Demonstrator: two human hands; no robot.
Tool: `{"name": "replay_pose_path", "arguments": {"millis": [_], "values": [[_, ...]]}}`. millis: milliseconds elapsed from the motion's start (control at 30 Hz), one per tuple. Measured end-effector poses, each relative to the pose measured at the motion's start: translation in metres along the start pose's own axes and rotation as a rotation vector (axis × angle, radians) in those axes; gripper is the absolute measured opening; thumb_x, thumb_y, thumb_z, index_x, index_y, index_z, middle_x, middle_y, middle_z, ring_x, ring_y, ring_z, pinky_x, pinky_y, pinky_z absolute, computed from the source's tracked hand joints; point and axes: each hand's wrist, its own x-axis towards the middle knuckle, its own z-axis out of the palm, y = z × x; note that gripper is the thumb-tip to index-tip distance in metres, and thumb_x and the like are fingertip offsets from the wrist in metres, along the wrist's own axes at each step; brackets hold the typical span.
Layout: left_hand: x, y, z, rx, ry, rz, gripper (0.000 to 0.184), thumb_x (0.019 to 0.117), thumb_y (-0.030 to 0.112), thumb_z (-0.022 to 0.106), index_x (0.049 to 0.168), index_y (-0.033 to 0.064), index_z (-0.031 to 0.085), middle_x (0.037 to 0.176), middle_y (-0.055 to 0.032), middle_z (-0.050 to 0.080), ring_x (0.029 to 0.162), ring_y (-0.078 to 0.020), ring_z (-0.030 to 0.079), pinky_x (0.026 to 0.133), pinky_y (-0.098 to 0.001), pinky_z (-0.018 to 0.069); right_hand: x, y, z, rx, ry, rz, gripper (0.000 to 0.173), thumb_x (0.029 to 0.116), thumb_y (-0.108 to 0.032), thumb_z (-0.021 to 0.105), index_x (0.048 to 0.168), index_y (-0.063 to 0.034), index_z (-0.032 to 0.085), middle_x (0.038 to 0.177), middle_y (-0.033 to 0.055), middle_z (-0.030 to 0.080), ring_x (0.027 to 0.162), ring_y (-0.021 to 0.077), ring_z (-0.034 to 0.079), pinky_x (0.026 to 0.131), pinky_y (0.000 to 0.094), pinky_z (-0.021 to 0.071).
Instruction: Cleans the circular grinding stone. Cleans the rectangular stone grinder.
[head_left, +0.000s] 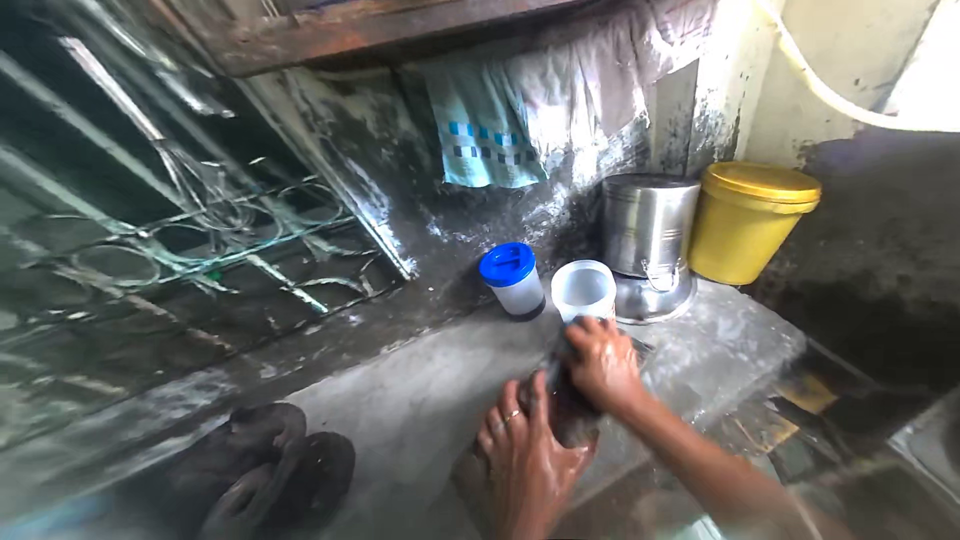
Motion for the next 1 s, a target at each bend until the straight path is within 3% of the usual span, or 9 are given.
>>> {"name": "replay_pose_path", "arguments": {"millis": [100, 167, 267, 333, 467, 567, 733, 833, 1000], "values": [[-0.007, 0.025, 0.013, 0.075, 0.078, 0.034, 0.099, 0.059, 0.077, 0.073, 0.142, 0.0244, 0.061, 0.137, -0.0281, 0.057, 0.119, -0.0492, 0.057, 0.1, -0.0667, 0.0389, 0.024, 0.048, 0.001, 0.028, 0.085, 0.168, 0.025, 0.0909, -0.033, 0.072, 0.108, -0.0157, 0.074, 0.115, 0.0124, 0.068, 0.112, 0.0397, 0.061, 0.083, 0.0609, 0.0519], [-0.003, 0.047, 0.009, 0.088, 0.022, 0.036, 0.101, 0.0595, 0.069, 0.078, 0.143, 0.0141, 0.06, 0.137, -0.0316, 0.056, 0.12, -0.0517, 0.056, 0.1, -0.0672, 0.0383, -0.004, 0.033, -0.01, 0.104, 0.116, 0.111, 0.027, 0.0884, -0.033, 0.07, 0.106, -0.0136, 0.075, 0.112, 0.0126, 0.07, 0.114, 0.0377, 0.063, 0.087, 0.0579, 0.0535], [0.002, 0.067, 0.004, 0.047, -0.092, 0.074, 0.09, 0.0748, 0.054, 0.073, 0.137, -0.009, 0.057, 0.142, -0.0367, 0.05, 0.129, -0.0545, 0.05, 0.108, -0.0673, 0.0315, -0.038, 0.01, -0.012, 0.178, 0.247, -0.026, 0.029, 0.0872, -0.043, 0.071, 0.094, -0.015, 0.075, 0.098, 0.0106, 0.072, 0.097, 0.0335, 0.069, 0.072, 0.0513, 0.0577], [0.009, 0.079, 0.015, 0.112, -0.13, 0.099, 0.103, 0.0661, 0.06, 0.079, 0.142, -0.0047, 0.054, 0.143, -0.0337, 0.051, 0.129, -0.0513, 0.051, 0.109, -0.0658, 0.0329, -0.02, 0.037, -0.012, 0.212, 0.204, 0.084, 0.035, 0.0911, -0.048, 0.067, 0.095, -0.0146, 0.075, 0.095, 0.0103, 0.071, 0.094, 0.0308, 0.07, 0.072, 0.0522, 0.0574], [0.014, 0.108, 0.034, 0.18, -0.178, 0.207, 0.107, 0.0615, 0.062, 0.081, 0.147, 0.0045, 0.053, 0.141, -0.03, 0.055, 0.129, -0.0496, 0.052, 0.109, -0.0663, 0.0335, 0.003, 0.115, -0.014, 0.257, -0.02, 0.45, 0.045, 0.0972, -0.052, 0.056, 0.111, -0.0125, 0.072, 0.115, 0.0131, 0.07, 0.109, 0.0321, 0.068, 0.088, 0.0566, 0.0533], [0.023, 0.117, 0.043, 0.167, -0.191, 0.232, 0.11, 0.0581, 0.058, 0.085, 0.148, 0.0053, 0.051, 0.141, -0.0318, 0.053, 0.128, -0.0526, 0.051, 0.107, -0.0691, 0.0324, -0.017, 0.115, -0.025, 0.315, 0.029, 0.452, 0.048, 0.0984, -0.053, 0.056, 0.109, -0.0096, 0.072, 0.111, 0.0137, 0.069, 0.107, 0.0307, 0.068, 0.086, 0.0525, 0.0544], [0.052, 0.092, 0.047, 0.201, -0.179, 0.268, 0.111, 0.0596, 0.067, 0.078, 0.147, 0.0035, 0.052, 0.14, -0.026, 0.057, 0.128, -0.0469, 0.055, 0.111, -0.0637, 0.035, 0.004, 0.107, -0.026, 0.416, -0.05, 0.441, 0.041, 0.0985, -0.049, 0.059, 0.115, -0.0131, 0.072, 0.115, 0.0127, 0.067, 0.112, 0.0313, 0.065, 0.089, 0.0537, 0.053], [0.069, 0.048, 0.028, 0.173, -0.3, 0.188, 0.119, 0.0607, 0.071, 0.08, 0.155, 0.0094, 0.043, 0.153, -0.0218, 0.047, 0.139, -0.0461, 0.045, 0.113, -0.0656, 0.0305, 0.027, 0.122, -0.016, 0.366, -0.106, 0.467, 0.043, 0.098, -0.052, 0.061, 0.123, -0.0191, 0.071, 0.126, 0.0143, 0.065, 0.123, 0.0361, 0.059, 0.094, 0.0595, 0.051], [0.068, -0.042, 0.022, -0.095, -0.338, -0.053, 0.13, 0.0547, 0.053, 0.093, 0.16, 0.0099, 0.03, 0.156, -0.03, 0.036, 0.141, -0.0534, 0.035, 0.111, -0.0646, 0.0354, 0.05, 0.133, 0.0, 0.298, -0.189, 0.591, 0.047, 0.098, -0.053, 0.063, 0.136, -0.0249, 0.065, 0.144, 0.0189, 0.055, 0.13, 0.0435, 0.054, 0.096, 0.0654, 0.0486]]}}
